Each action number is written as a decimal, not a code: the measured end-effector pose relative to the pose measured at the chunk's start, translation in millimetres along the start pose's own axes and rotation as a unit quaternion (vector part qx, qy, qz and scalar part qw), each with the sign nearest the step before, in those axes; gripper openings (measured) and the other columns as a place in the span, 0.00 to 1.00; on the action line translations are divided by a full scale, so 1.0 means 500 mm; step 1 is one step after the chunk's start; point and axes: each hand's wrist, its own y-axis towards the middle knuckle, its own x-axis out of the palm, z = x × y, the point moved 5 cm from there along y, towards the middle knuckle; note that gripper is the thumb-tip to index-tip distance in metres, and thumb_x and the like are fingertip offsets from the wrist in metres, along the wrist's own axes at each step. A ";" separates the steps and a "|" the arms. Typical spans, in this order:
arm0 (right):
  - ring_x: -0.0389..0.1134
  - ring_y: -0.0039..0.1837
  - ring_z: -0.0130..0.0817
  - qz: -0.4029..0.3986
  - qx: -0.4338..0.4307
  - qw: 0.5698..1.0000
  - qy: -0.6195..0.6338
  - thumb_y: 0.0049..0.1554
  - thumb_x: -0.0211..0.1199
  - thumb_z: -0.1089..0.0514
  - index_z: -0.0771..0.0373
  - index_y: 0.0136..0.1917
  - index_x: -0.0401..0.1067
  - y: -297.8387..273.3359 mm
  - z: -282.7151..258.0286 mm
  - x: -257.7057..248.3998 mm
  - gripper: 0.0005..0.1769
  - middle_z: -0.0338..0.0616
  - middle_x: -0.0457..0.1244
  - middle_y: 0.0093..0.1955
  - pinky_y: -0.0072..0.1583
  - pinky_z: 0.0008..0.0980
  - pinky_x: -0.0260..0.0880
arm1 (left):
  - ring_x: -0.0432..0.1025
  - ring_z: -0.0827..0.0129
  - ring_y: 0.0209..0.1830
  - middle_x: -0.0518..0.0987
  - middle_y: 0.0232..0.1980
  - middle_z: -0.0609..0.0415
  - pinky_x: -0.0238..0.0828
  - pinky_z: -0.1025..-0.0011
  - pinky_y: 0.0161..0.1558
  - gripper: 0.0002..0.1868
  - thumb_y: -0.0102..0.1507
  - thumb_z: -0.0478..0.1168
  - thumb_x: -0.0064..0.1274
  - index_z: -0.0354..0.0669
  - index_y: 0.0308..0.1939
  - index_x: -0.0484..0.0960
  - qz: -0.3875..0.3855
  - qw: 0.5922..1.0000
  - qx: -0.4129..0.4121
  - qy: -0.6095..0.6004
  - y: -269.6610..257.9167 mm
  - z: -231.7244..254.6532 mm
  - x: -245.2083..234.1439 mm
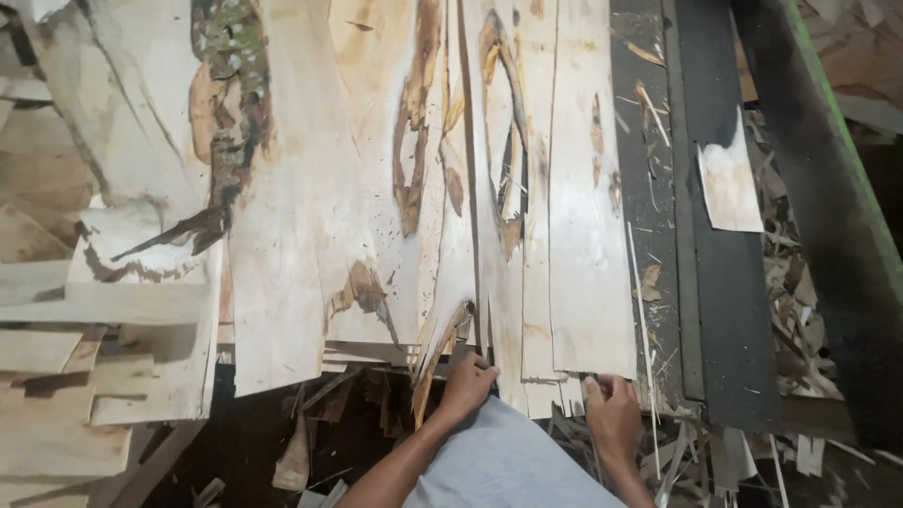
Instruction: Trimming and cutting thin wood strips using a manual lever-operated guillotine cutter.
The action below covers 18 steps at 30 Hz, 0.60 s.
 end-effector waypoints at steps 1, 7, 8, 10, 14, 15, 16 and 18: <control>0.67 0.66 0.46 0.037 -0.065 0.997 0.031 0.60 0.63 0.43 0.63 0.64 0.74 0.004 -0.015 0.005 0.27 0.54 0.65 0.66 0.66 0.46 0.69 | 0.80 0.58 0.38 0.83 0.38 0.43 0.76 0.63 0.42 0.20 0.58 0.49 0.62 0.35 0.43 0.81 -0.038 0.998 -0.039 -0.028 -0.003 -0.012 0.013; 0.43 0.80 0.59 0.025 -0.215 0.974 -0.063 0.50 0.71 0.41 0.61 0.78 0.51 0.049 -0.149 0.047 0.53 0.63 0.40 0.81 0.74 0.58 0.49 | 0.79 0.59 0.37 0.85 0.35 0.47 0.74 0.63 0.40 0.22 0.57 0.53 0.64 0.37 0.38 0.83 -0.020 0.991 -0.119 -0.060 -0.036 0.008 0.004; 0.39 0.81 0.61 0.012 -0.233 0.969 -0.080 0.51 0.71 0.42 0.61 0.80 0.49 0.062 -0.163 0.060 0.53 0.65 0.37 0.82 0.76 0.59 0.44 | 0.78 0.59 0.37 0.84 0.35 0.47 0.72 0.62 0.40 0.22 0.57 0.54 0.65 0.37 0.37 0.82 0.023 0.992 -0.124 -0.021 -0.036 0.017 -0.009; 0.39 0.82 0.60 0.003 -0.242 0.964 -0.105 0.52 0.71 0.42 0.61 0.80 0.49 0.072 -0.171 0.060 0.53 0.65 0.38 0.82 0.77 0.58 0.42 | 0.78 0.59 0.36 0.84 0.35 0.47 0.73 0.62 0.40 0.22 0.56 0.54 0.66 0.39 0.37 0.82 0.032 0.992 -0.123 -0.021 -0.047 -0.002 -0.008; 0.41 0.84 0.56 -0.010 -0.232 0.965 -0.124 0.53 0.70 0.46 0.59 0.81 0.48 0.094 -0.162 0.077 0.51 0.64 0.43 0.82 0.80 0.53 0.41 | 0.80 0.63 0.33 0.85 0.33 0.47 0.75 0.66 0.41 0.24 0.58 0.57 0.64 0.37 0.35 0.83 -0.056 0.991 -0.116 -0.031 -0.052 -0.068 0.039; 0.41 0.84 0.56 -0.011 -0.230 0.965 -0.123 0.53 0.70 0.46 0.59 0.81 0.48 0.085 -0.178 0.066 0.51 0.64 0.43 0.82 0.80 0.53 0.41 | 0.80 0.63 0.33 0.85 0.33 0.47 0.75 0.66 0.41 0.24 0.58 0.57 0.64 0.37 0.35 0.83 -0.058 0.991 -0.116 -0.029 -0.054 -0.069 0.040; 0.42 0.83 0.56 -0.023 -0.217 0.968 -0.126 0.53 0.70 0.49 0.60 0.81 0.47 0.080 -0.191 0.056 0.51 0.64 0.43 0.81 0.79 0.53 0.42 | 0.80 0.65 0.33 0.85 0.33 0.48 0.75 0.66 0.40 0.23 0.58 0.56 0.65 0.37 0.36 0.85 -0.069 0.993 -0.073 -0.054 -0.054 -0.058 0.045; 0.43 0.82 0.56 -0.030 -0.187 0.974 -0.122 0.53 0.69 0.52 0.60 0.81 0.46 0.073 -0.201 0.042 0.50 0.63 0.44 0.81 0.79 0.52 0.44 | 0.79 0.68 0.32 0.85 0.33 0.50 0.75 0.67 0.39 0.21 0.58 0.54 0.65 0.36 0.37 0.87 -0.096 0.993 -0.023 -0.071 -0.054 -0.027 0.044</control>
